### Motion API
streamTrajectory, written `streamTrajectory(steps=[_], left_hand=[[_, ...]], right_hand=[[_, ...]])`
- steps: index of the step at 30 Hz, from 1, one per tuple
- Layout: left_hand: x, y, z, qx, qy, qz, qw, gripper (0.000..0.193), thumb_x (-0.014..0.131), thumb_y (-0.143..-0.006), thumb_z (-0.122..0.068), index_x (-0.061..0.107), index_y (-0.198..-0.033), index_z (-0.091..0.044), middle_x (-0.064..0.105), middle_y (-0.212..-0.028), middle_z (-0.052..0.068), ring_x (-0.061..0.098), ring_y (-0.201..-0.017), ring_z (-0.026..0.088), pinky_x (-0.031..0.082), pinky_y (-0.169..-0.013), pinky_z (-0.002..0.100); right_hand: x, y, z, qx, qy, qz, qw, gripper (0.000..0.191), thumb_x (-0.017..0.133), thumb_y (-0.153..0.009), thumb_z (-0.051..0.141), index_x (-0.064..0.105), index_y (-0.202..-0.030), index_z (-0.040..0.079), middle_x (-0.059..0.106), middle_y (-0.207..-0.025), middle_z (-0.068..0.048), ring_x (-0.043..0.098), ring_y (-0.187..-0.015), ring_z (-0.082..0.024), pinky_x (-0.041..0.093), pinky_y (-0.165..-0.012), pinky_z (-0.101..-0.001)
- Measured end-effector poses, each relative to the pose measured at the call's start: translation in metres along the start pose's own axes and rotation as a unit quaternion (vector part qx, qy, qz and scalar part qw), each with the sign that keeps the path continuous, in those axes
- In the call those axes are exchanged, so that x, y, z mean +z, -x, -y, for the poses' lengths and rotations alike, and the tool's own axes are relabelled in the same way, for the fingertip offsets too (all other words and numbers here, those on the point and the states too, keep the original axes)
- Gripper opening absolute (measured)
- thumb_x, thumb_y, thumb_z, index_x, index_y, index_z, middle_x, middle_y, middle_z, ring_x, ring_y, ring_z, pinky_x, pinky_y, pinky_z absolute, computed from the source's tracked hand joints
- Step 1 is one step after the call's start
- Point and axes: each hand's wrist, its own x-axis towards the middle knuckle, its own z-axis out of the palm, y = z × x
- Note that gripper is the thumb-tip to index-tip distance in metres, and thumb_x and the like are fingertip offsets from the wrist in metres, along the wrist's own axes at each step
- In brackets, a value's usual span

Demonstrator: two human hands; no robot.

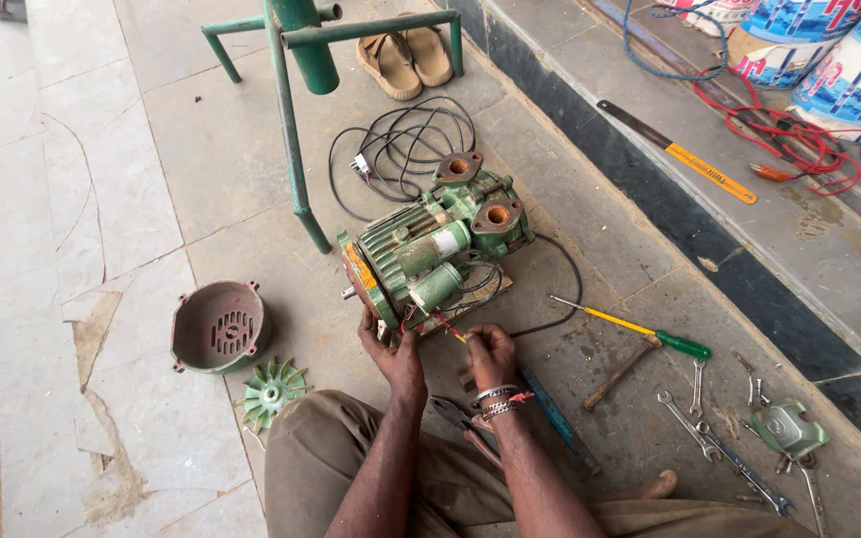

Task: The person repairs a green electric motor by manipulating wires and using tools. They use pliers to adjust connections and a hammer to tap components, working on the motor while sitting on the floor.

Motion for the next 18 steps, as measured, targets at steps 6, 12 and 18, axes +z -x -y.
streamTrajectory(steps=[6,12,18], left_hand=[[0.008,0.013,-0.027,-0.010,-0.171,-0.010,0.985,0.104,0.083,-0.070,0.002,0.023,-0.155,-0.010,0.035,-0.153,0.016,0.039,-0.142,0.031,0.034,-0.119,0.045],[0.010,0.013,-0.036,-0.026,-0.193,0.000,0.981,0.106,0.087,-0.069,-0.010,0.022,-0.153,-0.008,0.034,-0.149,0.016,0.045,-0.132,0.030,0.047,-0.110,0.043],[0.009,0.012,-0.023,0.013,-0.138,-0.012,0.990,0.095,0.089,-0.078,-0.019,0.029,-0.150,-0.005,0.039,-0.148,0.016,0.050,-0.129,0.029,0.048,-0.108,0.044]], right_hand=[[0.018,0.002,0.005,0.224,-0.092,0.036,0.970,0.022,0.083,-0.081,0.031,0.075,-0.093,0.014,0.049,-0.060,0.010,0.034,-0.040,-0.002,0.024,-0.034,-0.0208],[0.039,-0.004,0.007,0.253,-0.136,-0.004,0.958,0.031,0.089,-0.080,0.033,0.073,-0.097,0.013,0.049,-0.060,0.010,0.034,-0.041,-0.004,0.024,-0.036,-0.0236],[0.043,-0.005,0.003,0.236,-0.119,0.008,0.965,0.032,0.087,-0.080,0.033,0.075,-0.100,0.012,0.058,-0.065,0.009,0.038,-0.043,-0.004,0.026,-0.037,-0.0234]])
